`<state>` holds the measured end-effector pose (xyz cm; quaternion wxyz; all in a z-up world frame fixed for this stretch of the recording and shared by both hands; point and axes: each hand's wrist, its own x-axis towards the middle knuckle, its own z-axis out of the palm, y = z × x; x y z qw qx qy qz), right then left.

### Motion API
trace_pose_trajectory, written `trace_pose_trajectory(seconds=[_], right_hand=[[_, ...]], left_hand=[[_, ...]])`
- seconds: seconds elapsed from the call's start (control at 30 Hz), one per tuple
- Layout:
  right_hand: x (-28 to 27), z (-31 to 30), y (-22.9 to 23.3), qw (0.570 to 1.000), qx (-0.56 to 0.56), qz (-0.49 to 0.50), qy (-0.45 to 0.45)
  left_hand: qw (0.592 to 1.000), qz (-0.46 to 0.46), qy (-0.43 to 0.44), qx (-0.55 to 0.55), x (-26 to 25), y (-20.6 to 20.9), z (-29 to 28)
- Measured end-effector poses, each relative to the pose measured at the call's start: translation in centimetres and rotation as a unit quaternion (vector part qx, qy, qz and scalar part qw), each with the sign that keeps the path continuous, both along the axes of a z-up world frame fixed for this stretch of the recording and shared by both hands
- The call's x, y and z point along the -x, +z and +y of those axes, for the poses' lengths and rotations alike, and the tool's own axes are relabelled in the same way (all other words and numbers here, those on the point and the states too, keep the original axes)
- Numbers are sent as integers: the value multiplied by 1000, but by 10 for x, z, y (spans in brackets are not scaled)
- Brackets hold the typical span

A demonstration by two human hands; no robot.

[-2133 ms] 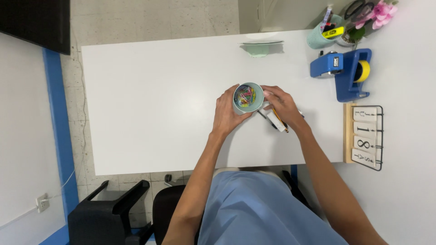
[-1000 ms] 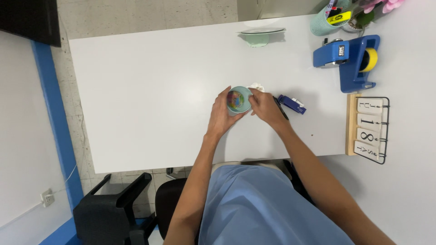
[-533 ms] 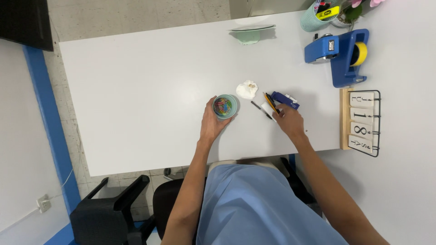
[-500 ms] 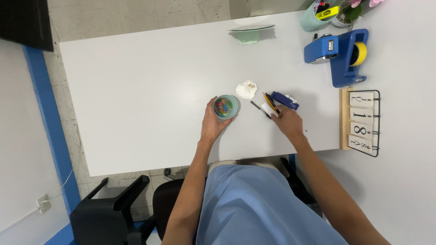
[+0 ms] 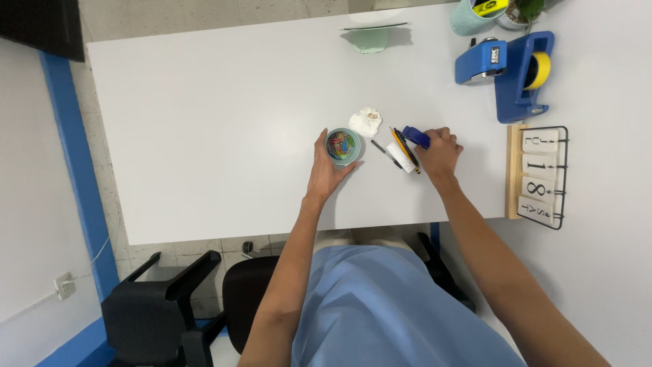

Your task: The person is seen organizing the items on the table into the cup.

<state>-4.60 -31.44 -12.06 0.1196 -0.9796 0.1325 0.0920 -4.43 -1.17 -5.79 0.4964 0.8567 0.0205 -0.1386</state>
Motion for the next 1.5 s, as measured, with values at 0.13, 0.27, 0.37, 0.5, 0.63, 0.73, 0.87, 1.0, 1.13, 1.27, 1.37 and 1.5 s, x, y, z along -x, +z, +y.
trace_pose_trajectory(seconds=[0.13,0.27,0.37,0.5,0.63,0.73,0.87,1.0,1.13,1.27,1.37,1.5], right_hand=[[14,-13,3,999,-40,-24,9],[13,-12,39,988,-141,-58,2],[4,-7,70,959,-271,-79,-23],[-17,24,132,935,-353,7,32],[-37,55,156,944,-289,-19,161],[-54,79,176,944,-212,-19,252],[-62,97,180,894,-232,-34,382],[-62,116,191,875,-189,30,445],[-71,126,187,847,-153,41,507],[-76,135,172,807,-51,64,585],[-75,137,150,783,-28,75,617],[-74,148,132,756,41,86,648]], left_hand=[[1000,-22,4,-19,5,-9,5],[999,-32,3,-30,5,-4,8],[999,-6,9,-38,3,6,10],[998,39,32,-26,-1,14,10],[999,30,38,-22,-4,8,13],[999,7,34,-34,-9,6,20],[999,9,-3,-45,-20,3,36],[996,-16,-61,-66,-28,-7,49],[993,-10,-87,-76,-38,-6,57],[990,-12,-118,-80,-44,-7,64],[988,-15,-129,-79,-45,-8,63],[989,-17,-128,-79,-46,-4,66]])
